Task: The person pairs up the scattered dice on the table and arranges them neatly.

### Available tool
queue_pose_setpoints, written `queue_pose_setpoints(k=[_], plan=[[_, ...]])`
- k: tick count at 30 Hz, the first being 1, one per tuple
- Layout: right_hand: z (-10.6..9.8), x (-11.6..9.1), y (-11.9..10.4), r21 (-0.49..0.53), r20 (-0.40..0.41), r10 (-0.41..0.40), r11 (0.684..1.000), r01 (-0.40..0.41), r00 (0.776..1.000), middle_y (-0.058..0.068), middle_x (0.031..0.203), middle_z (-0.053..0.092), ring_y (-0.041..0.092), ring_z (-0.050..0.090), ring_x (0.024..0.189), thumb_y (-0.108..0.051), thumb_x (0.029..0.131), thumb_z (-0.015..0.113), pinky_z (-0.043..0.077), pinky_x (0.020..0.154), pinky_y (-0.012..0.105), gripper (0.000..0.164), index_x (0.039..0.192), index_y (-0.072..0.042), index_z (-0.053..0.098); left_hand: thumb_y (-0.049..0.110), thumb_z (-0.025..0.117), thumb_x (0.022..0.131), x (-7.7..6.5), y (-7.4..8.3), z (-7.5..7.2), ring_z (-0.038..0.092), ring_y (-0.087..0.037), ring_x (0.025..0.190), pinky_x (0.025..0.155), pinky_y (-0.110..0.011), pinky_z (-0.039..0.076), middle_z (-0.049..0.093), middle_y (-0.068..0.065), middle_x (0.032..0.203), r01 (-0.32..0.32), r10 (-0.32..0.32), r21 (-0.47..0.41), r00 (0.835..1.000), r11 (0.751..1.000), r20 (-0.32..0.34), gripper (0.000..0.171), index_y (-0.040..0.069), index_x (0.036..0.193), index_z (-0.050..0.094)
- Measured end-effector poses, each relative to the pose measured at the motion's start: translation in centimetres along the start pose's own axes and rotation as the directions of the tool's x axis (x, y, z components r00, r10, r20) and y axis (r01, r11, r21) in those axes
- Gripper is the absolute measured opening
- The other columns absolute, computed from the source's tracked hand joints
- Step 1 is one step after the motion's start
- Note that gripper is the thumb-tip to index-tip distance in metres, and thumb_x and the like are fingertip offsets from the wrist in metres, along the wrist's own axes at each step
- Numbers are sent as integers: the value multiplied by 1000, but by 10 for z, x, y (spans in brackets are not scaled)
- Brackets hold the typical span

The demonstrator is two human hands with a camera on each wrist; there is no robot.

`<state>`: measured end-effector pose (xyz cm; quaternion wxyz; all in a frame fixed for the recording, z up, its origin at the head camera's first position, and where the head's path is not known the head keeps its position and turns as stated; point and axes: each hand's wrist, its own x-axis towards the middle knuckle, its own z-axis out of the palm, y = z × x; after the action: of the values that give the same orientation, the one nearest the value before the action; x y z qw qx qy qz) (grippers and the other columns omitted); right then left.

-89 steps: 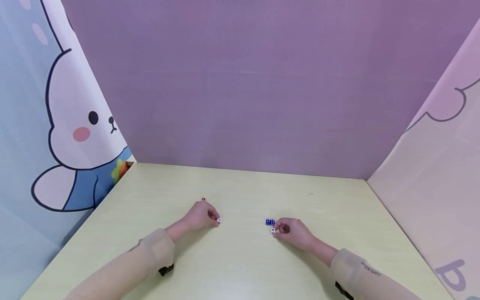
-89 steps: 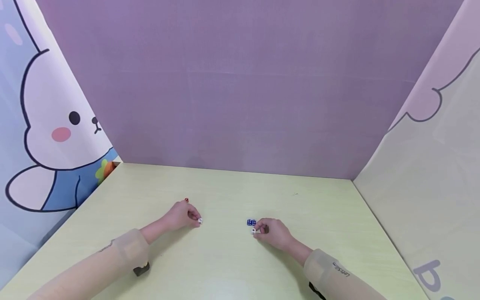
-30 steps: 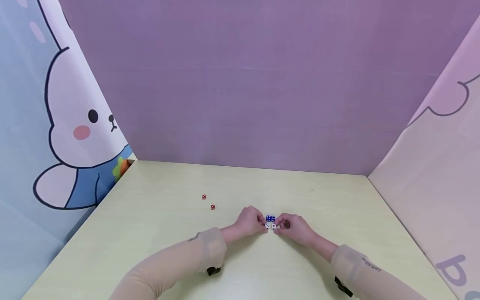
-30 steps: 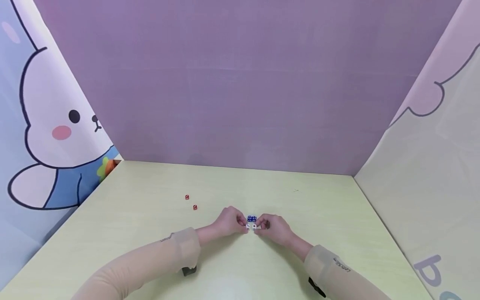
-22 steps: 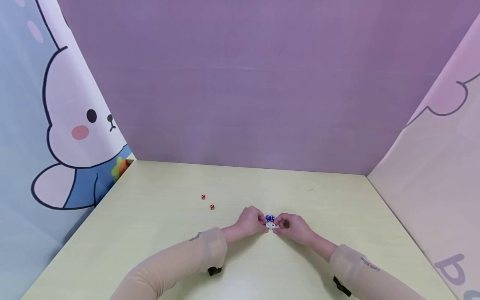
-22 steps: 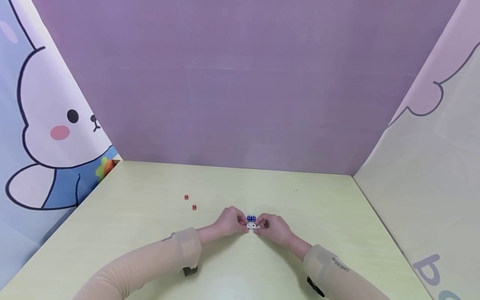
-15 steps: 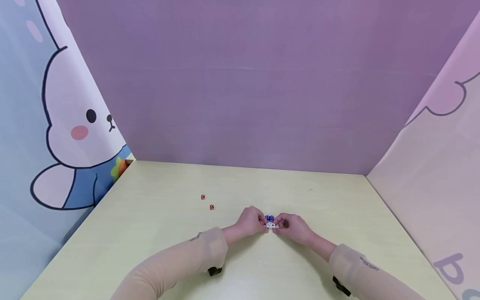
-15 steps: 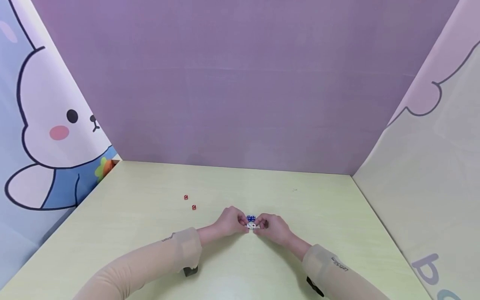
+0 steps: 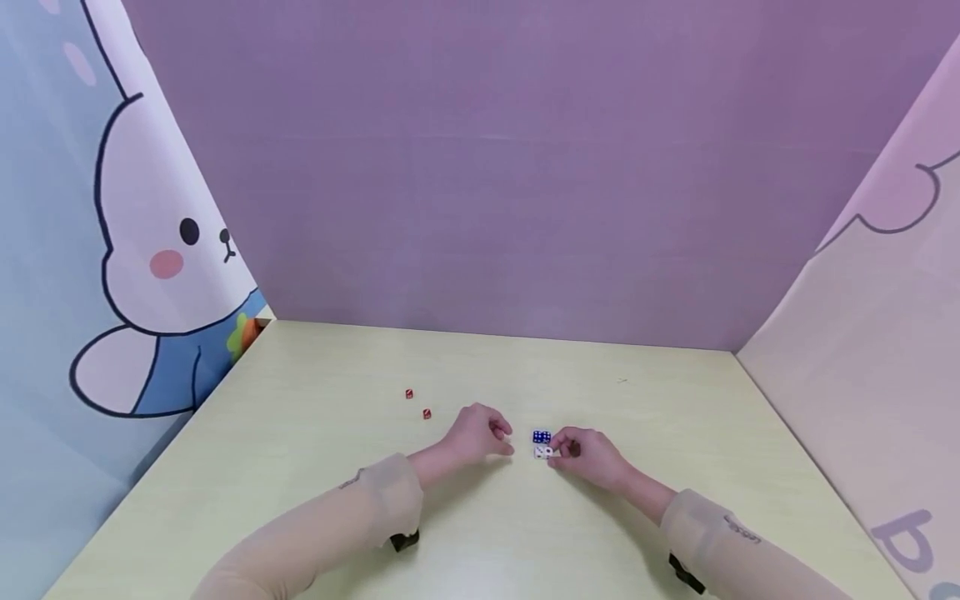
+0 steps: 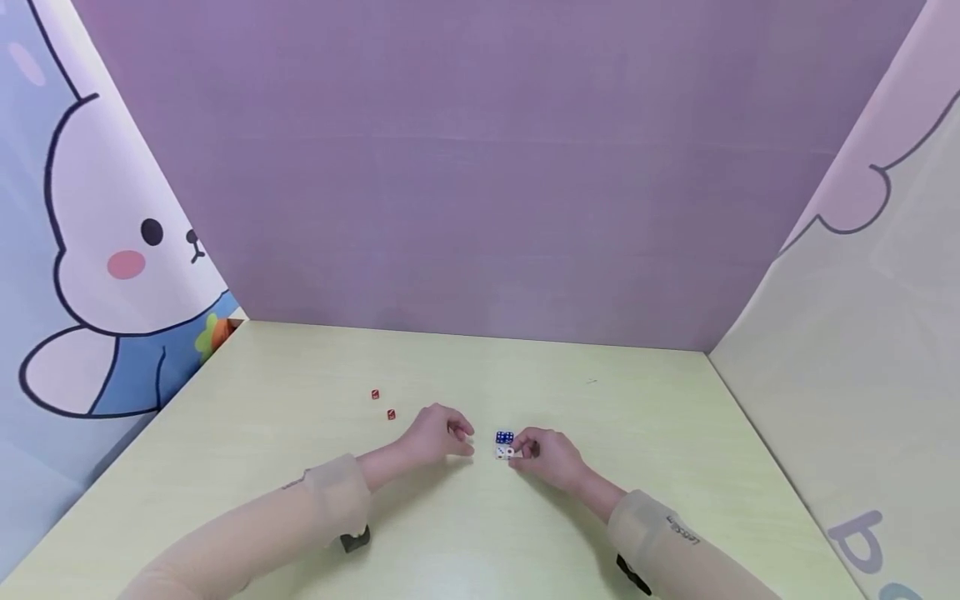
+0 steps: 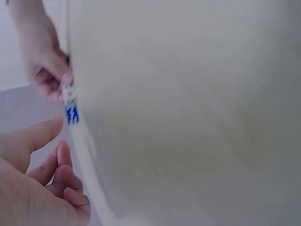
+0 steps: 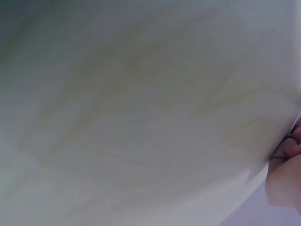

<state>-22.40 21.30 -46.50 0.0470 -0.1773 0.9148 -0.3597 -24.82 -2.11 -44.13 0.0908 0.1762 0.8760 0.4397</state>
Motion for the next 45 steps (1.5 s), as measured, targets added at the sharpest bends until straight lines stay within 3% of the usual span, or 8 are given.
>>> queue_pose_setpoints(k=[6,16,20,29,37,41,45], plan=[[-1,-1,1,13,5,12,1000,-12,1000,-5,73,53,8,46,67,-17,79,75,41,59,19,18,92,-11,64,17,82,72,1,-9,-34,53,-11,71,67,-26,42,63,5,77,-17,18,35,1000,999,-11,28,6,95,71],[-1,-1,1,16,0,16,1000,-16,1000,-4,74,53,8,46,67,-18,79,75,40,59,19,18,92,-11,64,19,80,75,7,-48,-91,49,-15,75,69,-28,41,68,-3,89,-61,67,144,997,988,-38,30,8,101,71],[-1,-1,1,11,-2,16,1000,-16,1000,-5,74,53,8,46,67,-18,79,75,40,59,19,18,92,-11,64,17,79,75,5,-61,-105,48,-15,74,66,-28,40,67,-2,87,-29,40,165,997,986,-66,30,8,103,70],[-2,-1,0,15,-2,19,1000,-19,1000,-4,74,54,8,47,67,-18,79,75,40,59,19,18,92,-11,64,14,83,70,0,-82,-111,50,-13,71,69,-26,40,62,0,75,78,-65,140,993,987,-98,26,5,91,72],[-1,0,-1,19,6,15,1000,-15,1000,-4,74,54,8,46,67,-17,79,75,40,59,18,19,93,-10,64,17,83,68,-8,-81,-110,54,-12,68,66,-28,43,64,3,72,93,-71,210,991,973,-112,16,11,78,73],[-1,-1,0,27,8,21,999,-21,1000,-4,74,54,9,47,67,-17,79,75,40,59,19,19,93,-10,64,18,83,69,-4,-82,-104,55,-12,68,67,-29,41,65,5,71,153,-122,243,983,958,-139,14,13,77,73],[-2,-1,0,31,7,19,999,-19,1000,-4,74,54,9,47,67,-18,79,76,41,59,19,19,93,-10,64,19,83,69,-1,-84,-100,54,-11,67,66,-27,41,65,6,71,159,-124,251,981,955,-150,15,13,78,73]])
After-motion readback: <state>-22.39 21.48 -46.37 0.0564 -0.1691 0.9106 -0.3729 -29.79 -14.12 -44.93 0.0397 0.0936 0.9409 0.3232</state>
